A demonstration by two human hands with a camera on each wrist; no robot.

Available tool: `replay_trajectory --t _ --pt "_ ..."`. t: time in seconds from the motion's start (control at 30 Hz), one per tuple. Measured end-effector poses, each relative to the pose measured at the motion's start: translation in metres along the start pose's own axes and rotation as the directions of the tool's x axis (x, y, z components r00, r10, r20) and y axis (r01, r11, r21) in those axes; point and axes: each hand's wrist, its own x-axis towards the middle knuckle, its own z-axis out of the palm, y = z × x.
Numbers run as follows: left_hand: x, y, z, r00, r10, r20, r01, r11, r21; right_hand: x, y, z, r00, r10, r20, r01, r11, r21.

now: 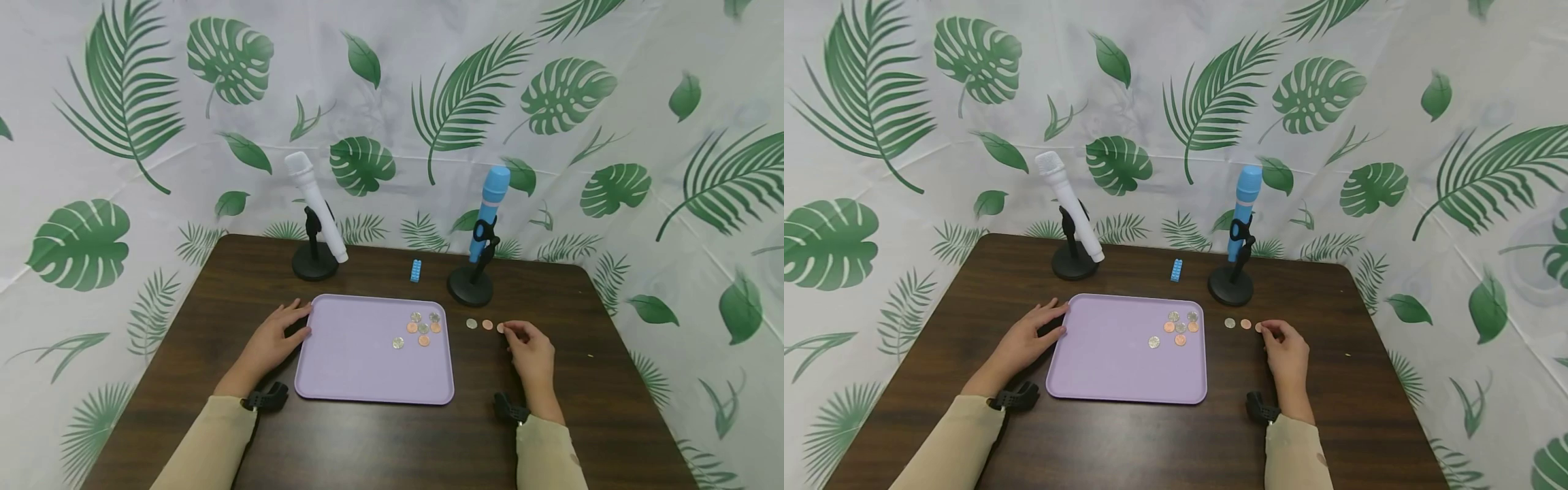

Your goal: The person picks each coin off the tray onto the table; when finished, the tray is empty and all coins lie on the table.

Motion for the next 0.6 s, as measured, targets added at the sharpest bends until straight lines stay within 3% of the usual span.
replay_trajectory --t 0.2,0.33,0.6 --pt "0.000 -0.002 0.001 1.000 -0.002 0.002 0.002 1.000 0.001 -0.004 -0.004 0.002 0.996 -0.076 -0.047 0.070 0.991 -0.113" --pt "0.000 -0.002 0.002 1.000 -0.001 0.002 0.001 1.000 0.000 -0.007 -0.009 0.004 0.990 -0.125 -0.068 0.115 0.984 -0.138" --pt "-0.001 -0.001 0.001 1.000 -0.003 0.000 0.003 1.000 0.000 -0.007 -0.012 0.006 0.987 -0.139 -0.080 0.125 0.979 -0.160"
